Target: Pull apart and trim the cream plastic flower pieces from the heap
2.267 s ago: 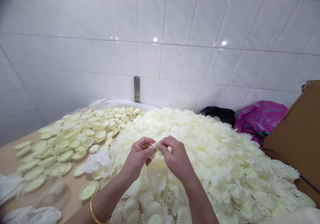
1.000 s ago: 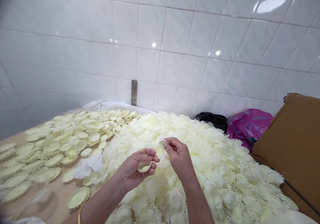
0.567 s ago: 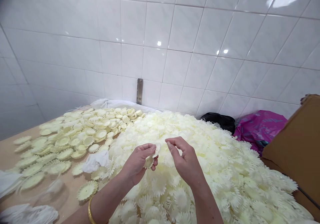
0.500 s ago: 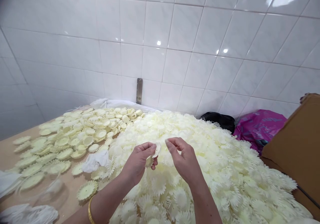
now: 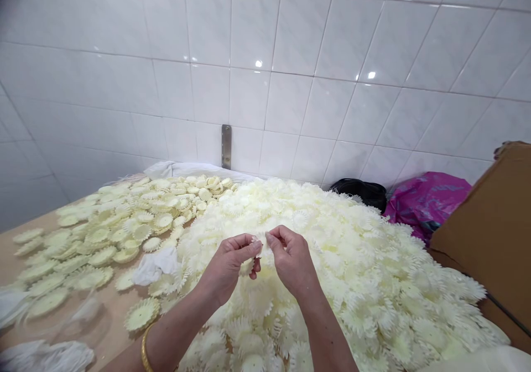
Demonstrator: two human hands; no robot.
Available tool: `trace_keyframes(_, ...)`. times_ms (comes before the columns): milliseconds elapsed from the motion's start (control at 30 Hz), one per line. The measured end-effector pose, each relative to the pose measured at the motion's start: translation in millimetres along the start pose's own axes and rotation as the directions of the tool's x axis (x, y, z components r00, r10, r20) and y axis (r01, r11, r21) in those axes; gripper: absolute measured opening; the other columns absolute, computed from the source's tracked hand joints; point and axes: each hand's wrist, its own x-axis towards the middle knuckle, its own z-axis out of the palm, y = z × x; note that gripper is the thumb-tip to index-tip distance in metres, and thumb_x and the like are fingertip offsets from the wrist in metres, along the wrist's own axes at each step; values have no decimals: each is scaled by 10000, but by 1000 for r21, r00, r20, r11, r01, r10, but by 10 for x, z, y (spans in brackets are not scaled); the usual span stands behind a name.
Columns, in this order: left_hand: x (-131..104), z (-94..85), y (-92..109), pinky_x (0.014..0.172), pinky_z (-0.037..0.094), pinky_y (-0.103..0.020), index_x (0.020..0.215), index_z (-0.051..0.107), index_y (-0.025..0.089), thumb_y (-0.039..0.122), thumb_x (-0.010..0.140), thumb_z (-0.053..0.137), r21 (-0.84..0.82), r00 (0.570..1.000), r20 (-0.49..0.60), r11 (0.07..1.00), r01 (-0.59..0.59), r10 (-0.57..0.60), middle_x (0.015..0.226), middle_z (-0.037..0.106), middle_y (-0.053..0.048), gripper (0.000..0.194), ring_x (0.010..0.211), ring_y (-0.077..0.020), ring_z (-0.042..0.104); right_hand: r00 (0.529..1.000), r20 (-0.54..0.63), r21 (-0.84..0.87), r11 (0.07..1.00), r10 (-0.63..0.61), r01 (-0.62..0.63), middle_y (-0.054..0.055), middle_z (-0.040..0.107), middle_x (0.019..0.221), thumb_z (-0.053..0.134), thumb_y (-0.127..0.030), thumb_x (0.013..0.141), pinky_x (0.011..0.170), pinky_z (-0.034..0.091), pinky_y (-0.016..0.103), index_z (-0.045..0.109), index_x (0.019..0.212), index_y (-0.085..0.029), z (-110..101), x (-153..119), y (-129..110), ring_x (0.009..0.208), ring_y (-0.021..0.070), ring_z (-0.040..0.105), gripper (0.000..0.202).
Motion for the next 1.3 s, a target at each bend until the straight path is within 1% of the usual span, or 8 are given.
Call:
trace_keyframes(133,10,-4,-12,433,333,-213,602,524,134,327,639,634,13,999,1,999,39,-39,574,479,0,225,473,-88,467,999,-53,-40,999,-10,8,-32,417,536,445,-365,789,508,320,232,460,587,-180,-30,4,3,528,114,378,274)
trace_keyframes(367,-17,2,36,435,321,-218,605,505,145,364,632,642,-3,999,-1,999,47,-47,580,479,11,259,466,-84,457,993,-90,-157,985,-81,66,-6,521,587,432,-320,799,562,346,250,488,619,-180,3,-18,-26,572,135,456,235)
trace_keyframes(600,2,1,18,433,323,-222,578,480,148,275,636,614,-13,997,-51,998,62,-63,527,469,14,193,453,-89,456,989,-98,-290,953,-115,82,-6,531,603,414,-261,805,570,356,251,477,646,-186,62,-14,14,579,137,470,186)
trace_keyframes(767,27,-34,-17,428,320,-221,548,444,158,275,657,594,61,997,-75,998,20,-15,464,446,27,219,431,-89,435,949,-160,-344,916,-271,204,29,543,735,434,-204,780,617,387,266,507,757,-182,71,-30,-13,690,160,506,80)
trace_keyframes(900,44,-52,-50,419,320,-220,542,442,160,309,664,606,79,997,-71,997,-15,21,429,438,30,253,421,-90,424,957,-46,-311,914,-286,259,31,556,719,431,-187,793,626,395,272,540,700,-179,50,-52,-55,688,160,523,143)
trace_keyframes(1033,59,-67,-48,414,319,-213,540,445,154,339,653,636,23,1000,-25,1000,-12,13,432,441,29,289,414,-84,425,982,63,-208,960,-180,189,31,600,726,446,-195,798,640,411,274,586,694,-176,-15,-47,-62,700,162,553,176)
trace_keyframes(1133,70,-85,-24,415,325,-211,571,483,141,379,693,601,-26,999,40,1000,-4,5,474,456,20,292,425,-81,443,983,128,-144,978,-132,150,28,625,757,474,-206,790,662,422,273,615,724,-174,-77,-38,-68,717,161,569,159)
trace_keyframes(1300,58,-101,32,414,325,-215,574,508,129,396,710,580,14,995,102,1000,16,-18,519,467,9,308,429,-81,453,973,170,-135,974,-156,180,20,635,747,488,-201,787,661,426,263,628,729,-179,-122,-42,-90,706,156,574,153)
